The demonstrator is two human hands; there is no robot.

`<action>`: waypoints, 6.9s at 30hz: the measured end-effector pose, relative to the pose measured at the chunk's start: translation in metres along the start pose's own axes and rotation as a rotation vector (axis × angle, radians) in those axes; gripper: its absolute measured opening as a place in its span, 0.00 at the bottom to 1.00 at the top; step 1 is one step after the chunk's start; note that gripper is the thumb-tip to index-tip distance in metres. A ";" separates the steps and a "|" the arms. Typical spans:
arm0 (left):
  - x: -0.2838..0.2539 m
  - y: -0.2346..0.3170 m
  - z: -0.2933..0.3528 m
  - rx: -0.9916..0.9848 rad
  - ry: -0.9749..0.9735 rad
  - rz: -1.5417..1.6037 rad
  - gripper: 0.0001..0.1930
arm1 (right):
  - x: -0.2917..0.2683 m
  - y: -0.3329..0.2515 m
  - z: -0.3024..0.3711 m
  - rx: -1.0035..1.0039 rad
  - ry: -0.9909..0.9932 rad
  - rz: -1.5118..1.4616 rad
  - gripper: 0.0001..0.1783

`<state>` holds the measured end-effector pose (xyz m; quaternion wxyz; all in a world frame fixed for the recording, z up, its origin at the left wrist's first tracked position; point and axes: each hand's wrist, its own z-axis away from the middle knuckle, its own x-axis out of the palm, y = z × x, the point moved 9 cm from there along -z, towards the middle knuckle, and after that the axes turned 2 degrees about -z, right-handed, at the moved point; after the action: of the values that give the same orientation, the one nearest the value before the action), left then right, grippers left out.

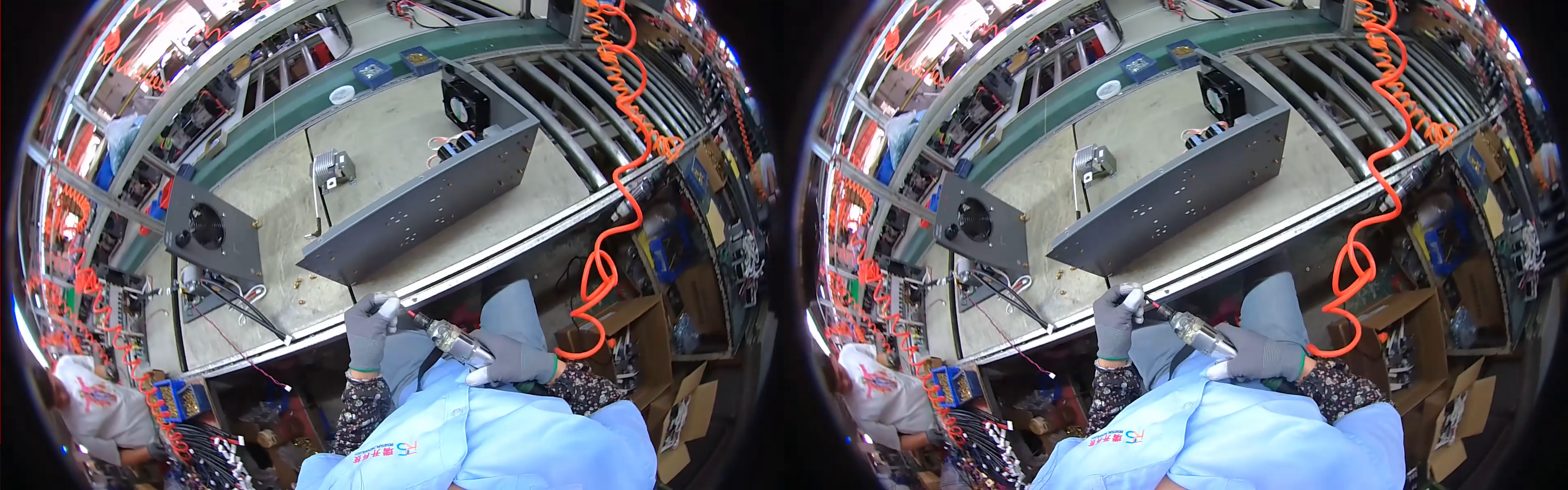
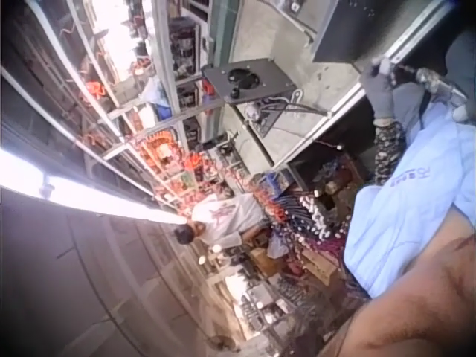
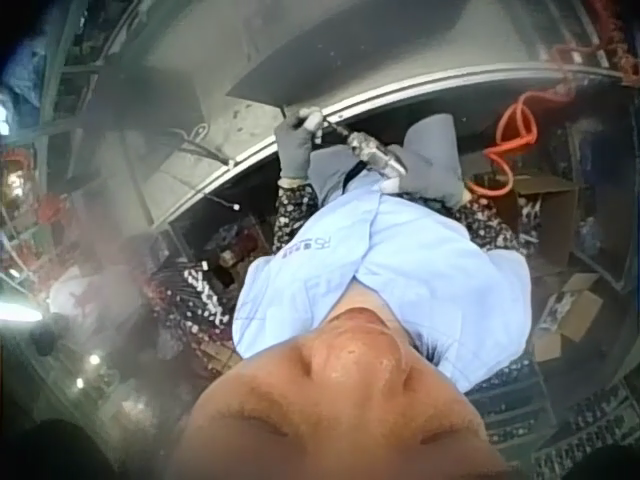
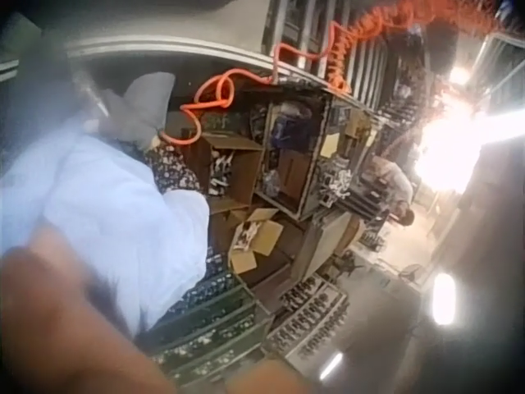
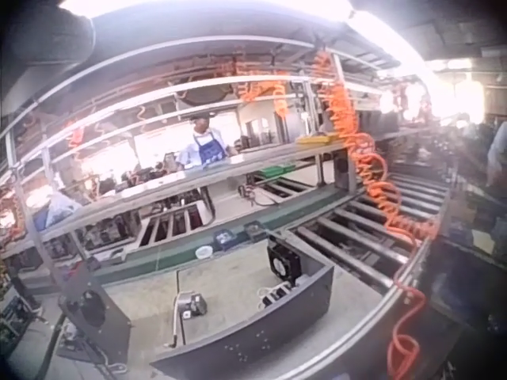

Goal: Assemble a power supply unit by installing components and securing them with a pneumatic screwdriver.

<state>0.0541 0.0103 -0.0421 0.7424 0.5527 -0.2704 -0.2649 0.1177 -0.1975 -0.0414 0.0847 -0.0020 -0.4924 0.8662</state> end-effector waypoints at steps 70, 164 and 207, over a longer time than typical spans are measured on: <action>0.209 0.108 -0.194 0.215 -0.902 -1.151 0.23 | -0.195 -0.035 0.050 -0.024 0.677 0.050 0.36; 0.169 0.171 -0.148 0.626 -0.516 -0.920 0.24 | -0.188 0.005 0.029 -0.047 0.624 -0.241 0.21; -0.077 0.108 -0.051 0.507 0.619 -0.724 0.13 | -0.252 0.022 0.070 -0.459 0.652 -0.600 0.44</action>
<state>0.0448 0.1255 0.0413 0.4918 0.8247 0.1134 -0.2551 0.3564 -0.3062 -0.0444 0.4773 -0.1495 -0.5970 0.6273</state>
